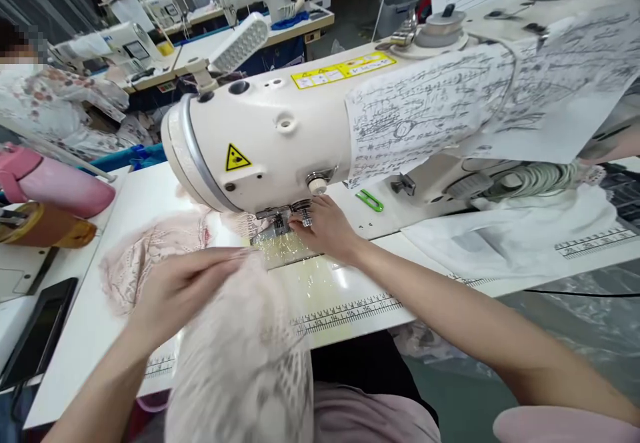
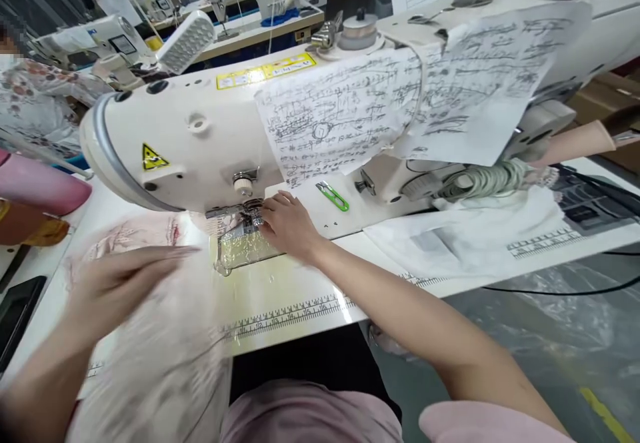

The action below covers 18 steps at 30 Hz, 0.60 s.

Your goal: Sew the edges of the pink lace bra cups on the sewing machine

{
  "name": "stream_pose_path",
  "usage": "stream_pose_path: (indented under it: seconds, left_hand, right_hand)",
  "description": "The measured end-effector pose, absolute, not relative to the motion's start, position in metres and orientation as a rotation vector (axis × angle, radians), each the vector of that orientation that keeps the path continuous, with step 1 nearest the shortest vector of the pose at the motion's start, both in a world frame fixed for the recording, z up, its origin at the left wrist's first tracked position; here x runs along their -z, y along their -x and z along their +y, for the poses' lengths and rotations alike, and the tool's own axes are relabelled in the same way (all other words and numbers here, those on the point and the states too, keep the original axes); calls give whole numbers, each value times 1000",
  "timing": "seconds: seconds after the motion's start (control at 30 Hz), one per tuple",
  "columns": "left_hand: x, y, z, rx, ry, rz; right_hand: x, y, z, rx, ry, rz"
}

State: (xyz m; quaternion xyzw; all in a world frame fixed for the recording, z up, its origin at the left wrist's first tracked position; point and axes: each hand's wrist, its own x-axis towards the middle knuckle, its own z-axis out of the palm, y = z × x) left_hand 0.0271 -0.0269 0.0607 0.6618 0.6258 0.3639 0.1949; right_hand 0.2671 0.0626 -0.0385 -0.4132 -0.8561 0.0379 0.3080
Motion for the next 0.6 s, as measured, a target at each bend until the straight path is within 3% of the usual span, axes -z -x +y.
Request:
stream_pose_path:
  seconds: [0.07, 0.13, 0.27, 0.37, 0.6]
  left_hand:
    - [-36, -42, -2, -515, -2098, 1524]
    - [-16, -51, 17, -346, -2335, 1589]
    - [-5, -61, 19, -391, -2647, 1777]
    - [-7, -72, -3, -456, -2967, 1627]
    - [8, -72, -19, -420, -2868, 1621]
  right_hand:
    - [38, -267, 64, -97, 1121, -2263]
    - [38, -268, 65, -96, 1159, -2252]
    - [38, -267, 63, -87, 1135, -2257]
    - [37, -266, 58, -72, 1022, -2303]
    - [34, -263, 49, -345, 905, -2438]
